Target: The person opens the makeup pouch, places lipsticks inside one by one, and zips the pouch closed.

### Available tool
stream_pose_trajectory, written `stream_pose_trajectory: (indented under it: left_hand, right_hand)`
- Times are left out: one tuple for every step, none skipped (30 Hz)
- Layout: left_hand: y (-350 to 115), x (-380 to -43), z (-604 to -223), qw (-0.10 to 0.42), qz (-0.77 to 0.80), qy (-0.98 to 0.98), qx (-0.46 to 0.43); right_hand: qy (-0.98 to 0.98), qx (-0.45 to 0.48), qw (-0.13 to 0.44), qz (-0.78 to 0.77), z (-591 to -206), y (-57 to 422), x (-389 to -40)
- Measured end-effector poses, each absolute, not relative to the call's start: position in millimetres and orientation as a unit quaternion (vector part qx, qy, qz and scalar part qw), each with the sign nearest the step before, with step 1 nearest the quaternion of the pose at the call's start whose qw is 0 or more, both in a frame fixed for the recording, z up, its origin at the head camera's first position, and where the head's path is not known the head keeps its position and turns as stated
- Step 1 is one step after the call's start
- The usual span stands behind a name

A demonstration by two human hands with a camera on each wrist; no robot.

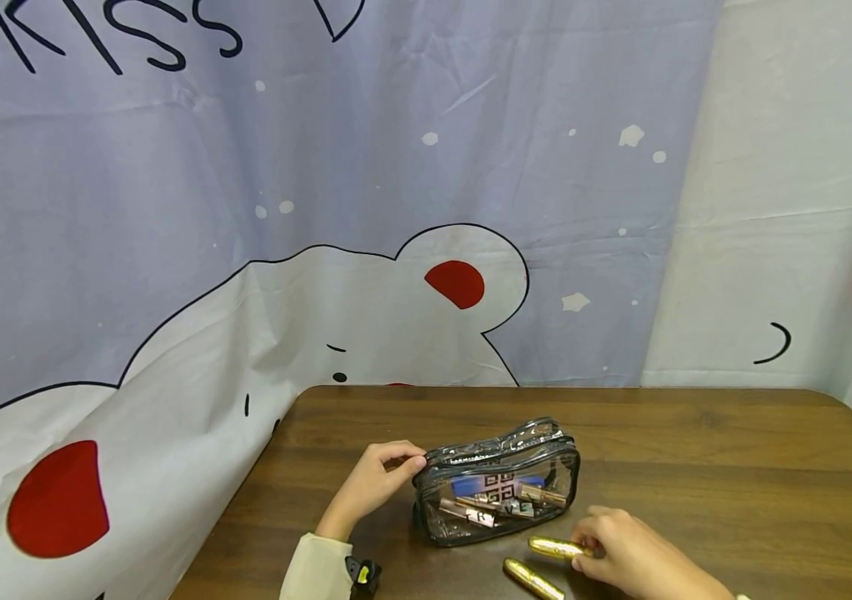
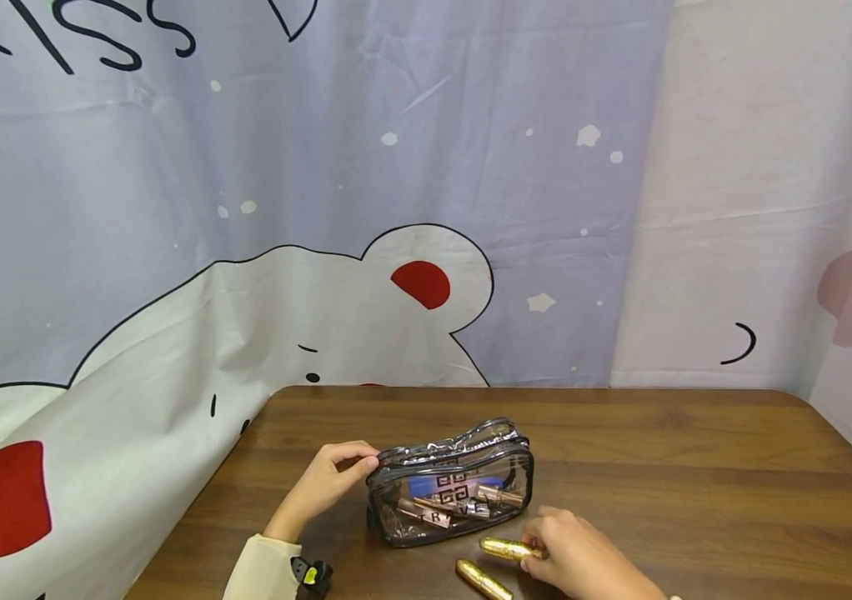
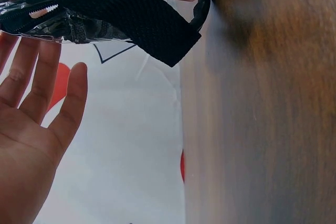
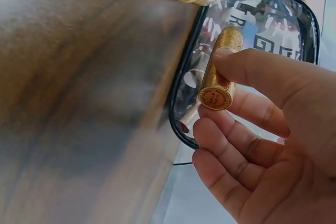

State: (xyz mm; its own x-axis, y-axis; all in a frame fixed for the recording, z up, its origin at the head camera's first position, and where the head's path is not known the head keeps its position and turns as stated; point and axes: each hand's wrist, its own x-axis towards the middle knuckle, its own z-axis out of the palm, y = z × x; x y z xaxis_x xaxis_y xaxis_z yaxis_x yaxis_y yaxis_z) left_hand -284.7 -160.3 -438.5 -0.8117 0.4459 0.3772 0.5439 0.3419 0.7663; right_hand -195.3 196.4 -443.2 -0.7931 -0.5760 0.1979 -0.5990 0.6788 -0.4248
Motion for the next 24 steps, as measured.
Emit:
stream_pose_trajectory:
  left_hand:
    - [-160.4,-284.6,-438.4,0.052,-0.487,-0.817,-0.305]
    - [-160.5,-284.5,-438.3,0.051,-0.487,-0.817,-0.304]
    - [-160.5,-284.3,-438.1,0.050,-0.487,-0.818,-0.303]
    - [-160.5,-284.1,-438.0,0.049,-0.487,-0.818,-0.302]
    - [-160.5,-283.8,-437.8,0.048,-0.487,-0.818,-0.301]
    - [-160.6,-283.8,-437.6,0.048,-0.487,-0.819,-0.301]
    - [-160.5,-283.6,-437.2,0.048,-0.487,-0.818,-0.302]
    - [-160.3,-283.6,-437.0,0.047,-0.488,-0.818,-0.301]
    - [-160.2,-283.7,-436.9,0.046,-0.488,-0.818,-0.301]
    - [-160.1,-283.6,-436.7,0.046,-0.488,-0.818,-0.302]
    - [-160.1,-283.8,-436.8,0.046,-0.488,-0.818,-0.302]
    - [-160.0,-283.9,-436.7,0.045,-0.488,-0.818,-0.302]
    - [-159.9,-284.0,-436.6,0.045,-0.487,-0.818,-0.302]
    - [-159.8,-284.0,-436.5,0.045,-0.487,-0.818,-0.302]
    - [-159.7,-284.0,-436.4,0.045,-0.487,-0.819,-0.302]
    - [-159.7,-284.0,-436.4,0.045,-0.487,-0.819,-0.301]
    - [-159.7,-284.0,-436.4,0.045,-0.487,-0.819,-0.301]
    - [-159.6,-284.0,-436.4,0.044,-0.487,-0.819,-0.300]
    - [-159.6,-284.0,-436.4,0.045,-0.487,-0.819,-0.300]
    - [-159.6,-284.0,-436.5,0.045,-0.488,-0.819,-0.300]
    - [-159.6,-283.9,-436.7,0.045,-0.488,-0.819,-0.300]
    - [-159.7,-283.9,-436.9,0.046,-0.487,-0.819,-0.301]
    - [-159.9,-283.7,-437.2,0.046,-0.487,-0.819,-0.302]
    - [-160.1,-283.6,-437.4,0.047,-0.486,-0.818,-0.303]
  right_hand:
    - [-0.914,0.325,0.034,0.239,-442.7,196.2,-195.6]
    - [-0.913,0.330,0.044,0.237,-442.4,195.8,-195.7]
    - [-0.911,0.334,0.056,0.235,-442.1,195.5,-195.9]
    - [-0.909,0.339,0.066,0.232,-441.6,195.0,-195.8]
    - [-0.908,0.342,0.075,0.229,-441.1,194.7,-195.9]
    - [-0.907,0.344,0.079,0.228,-440.7,194.5,-195.9]
    - [-0.906,0.347,0.083,0.227,-439.9,194.3,-196.2]
    - [-0.905,0.349,0.085,0.228,-438.9,194.1,-196.4]
    - [-0.903,0.352,0.088,0.229,-438.1,194.0,-196.5]
    - [-0.903,0.352,0.087,0.231,-436.9,193.6,-196.7]
    - [-0.902,0.354,0.088,0.232,-435.8,193.4,-196.8]
    - [-0.901,0.355,0.087,0.235,-434.4,193.1,-197.0]
    - [-0.901,0.354,0.083,0.238,-432.8,192.7,-197.0]
    - [-0.901,0.352,0.079,0.241,-431.4,192.4,-196.9]
    - [-0.902,0.349,0.075,0.243,-430.1,192.0,-196.8]
    - [-0.903,0.346,0.069,0.245,-428.8,191.5,-196.8]
    - [-0.904,0.344,0.068,0.246,-427.8,191.2,-196.8]
    - [-0.904,0.343,0.066,0.247,-426.8,190.8,-197.0]
    - [-0.904,0.344,0.067,0.246,-426.0,190.5,-197.1]
    - [-0.904,0.346,0.070,0.243,-425.3,190.1,-197.4]
    - [-0.903,0.349,0.075,0.241,-424.6,189.8,-197.6]
    - [-0.902,0.352,0.079,0.238,-423.9,189.3,-198.0]
    - [-0.901,0.354,0.083,0.237,-423.1,188.9,-198.2]
    - [-0.900,0.358,0.086,0.234,-422.2,188.4,-198.7]
